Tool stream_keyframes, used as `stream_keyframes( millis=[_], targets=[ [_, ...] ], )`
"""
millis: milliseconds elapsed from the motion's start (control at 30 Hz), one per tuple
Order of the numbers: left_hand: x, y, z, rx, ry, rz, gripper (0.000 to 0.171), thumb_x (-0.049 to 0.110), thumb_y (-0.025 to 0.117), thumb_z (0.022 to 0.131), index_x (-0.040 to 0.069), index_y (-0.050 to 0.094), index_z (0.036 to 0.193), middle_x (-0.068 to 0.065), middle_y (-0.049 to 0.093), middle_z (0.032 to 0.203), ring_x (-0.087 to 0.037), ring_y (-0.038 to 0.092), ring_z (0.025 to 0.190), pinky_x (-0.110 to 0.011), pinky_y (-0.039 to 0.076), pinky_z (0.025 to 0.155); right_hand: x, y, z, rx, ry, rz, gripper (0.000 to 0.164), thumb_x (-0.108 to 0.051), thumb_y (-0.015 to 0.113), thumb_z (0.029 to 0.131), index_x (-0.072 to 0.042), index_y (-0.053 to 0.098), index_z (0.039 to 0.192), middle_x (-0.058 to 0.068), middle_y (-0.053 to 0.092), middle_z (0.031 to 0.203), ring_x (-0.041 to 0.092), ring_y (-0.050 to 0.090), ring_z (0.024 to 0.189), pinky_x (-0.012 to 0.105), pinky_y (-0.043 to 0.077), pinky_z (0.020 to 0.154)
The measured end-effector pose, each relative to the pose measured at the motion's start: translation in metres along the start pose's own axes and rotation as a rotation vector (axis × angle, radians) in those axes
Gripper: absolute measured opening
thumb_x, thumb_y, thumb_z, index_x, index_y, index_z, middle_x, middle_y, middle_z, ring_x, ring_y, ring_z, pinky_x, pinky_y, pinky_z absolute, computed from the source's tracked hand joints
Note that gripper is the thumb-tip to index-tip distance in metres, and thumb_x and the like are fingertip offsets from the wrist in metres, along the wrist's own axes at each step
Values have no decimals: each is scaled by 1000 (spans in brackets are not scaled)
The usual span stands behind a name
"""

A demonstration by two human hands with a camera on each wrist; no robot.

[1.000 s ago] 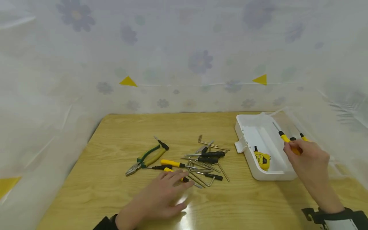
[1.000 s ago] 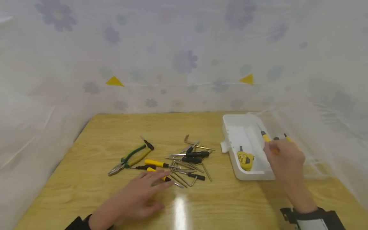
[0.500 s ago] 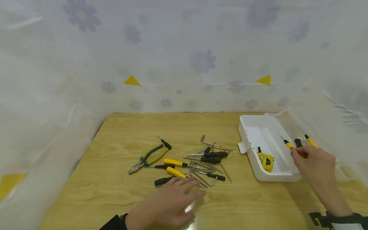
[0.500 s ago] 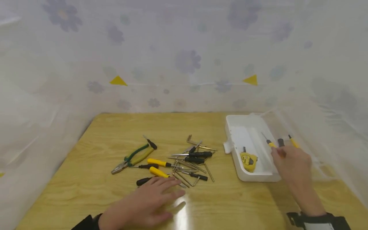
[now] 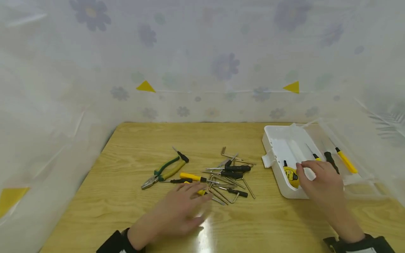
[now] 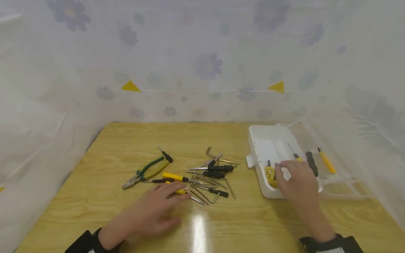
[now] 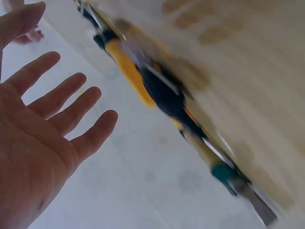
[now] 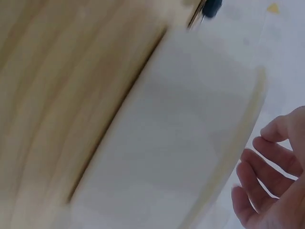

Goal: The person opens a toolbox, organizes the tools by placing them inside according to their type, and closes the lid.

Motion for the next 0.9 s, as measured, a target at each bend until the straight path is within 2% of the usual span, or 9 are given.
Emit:
stream_keyframes(
  millis=[167, 267, 367, 433, 500, 633, 767, 900],
  targets=[
    [-48, -24, -22, 71, -164, -6, 65, 44, 71, 94, 24, 51, 152, -11, 48, 158, -33, 49, 142, -63, 47, 106, -43, 23, 0, -52, -70, 59, 19, -16, 68, 84, 1, 75, 81, 14, 75, 82, 35, 66, 78, 46, 48, 71],
    [-76, -39, -42, 128, -258, 44, 65, 43, 74, 91, 21, 55, 149, -12, 52, 154, -34, 54, 137, -63, 49, 101, -69, 42, -2, -104, -176, 95, 16, -16, 67, 85, -3, 74, 80, 11, 75, 84, 30, 66, 77, 45, 52, 65],
    [-96, -49, -62, 173, -313, 79, 65, 39, 77, 89, 19, 57, 147, -14, 55, 149, -35, 59, 131, -64, 51, 96, -97, 63, -5, -213, -284, 118, 7, -14, 73, 82, -7, 74, 81, 7, 75, 85, 24, 66, 78, 40, 55, 65],
    [-105, -54, -73, 202, -331, 93, 65, 37, 78, 88, 18, 57, 146, -16, 57, 147, -38, 62, 125, -65, 52, 92, -115, 78, -9, -316, -350, 128, 5, -11, 78, 79, -9, 74, 82, 5, 74, 88, 22, 67, 81, 39, 57, 68],
    [-111, -58, -83, 230, -351, 95, 66, 37, 80, 87, 17, 58, 146, -17, 58, 145, -40, 64, 121, -66, 52, 89, -133, 94, -14, -446, -399, 145, 11, -11, 82, 78, -10, 76, 88, 5, 74, 94, 20, 68, 87, 39, 58, 74],
    [-122, -64, -105, 265, -400, 114, 67, 35, 82, 84, 18, 60, 144, -17, 59, 144, -44, 65, 117, -68, 52, 85, -167, 123, -25, -699, -466, 184, 23, -17, 77, 89, -13, 76, 112, 10, 72, 119, 23, 68, 107, 42, 59, 88],
    [-128, -66, -121, 279, -420, 132, 69, 36, 84, 81, 19, 60, 143, -18, 61, 141, -44, 66, 115, -68, 51, 81, -195, 145, -30, -831, -495, 209, 40, -22, 69, 97, -18, 66, 136, 16, 59, 144, 28, 63, 126, 44, 58, 97],
    [-127, -66, -126, 304, -397, 142, 69, 35, 86, 78, 18, 62, 141, -19, 63, 138, -43, 68, 111, -67, 52, 78, -222, 164, -41, -948, -568, 187, 55, -24, 62, 102, -27, 47, 154, 19, 37, 163, 34, 54, 137, 46, 57, 100]
  ],
)
Point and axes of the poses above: each hand's wrist, its own z-axis towards the middle knuckle, its own y-axis out of the palm, x = y × z, the point moved 9 cm from there along z, towards the middle knuckle
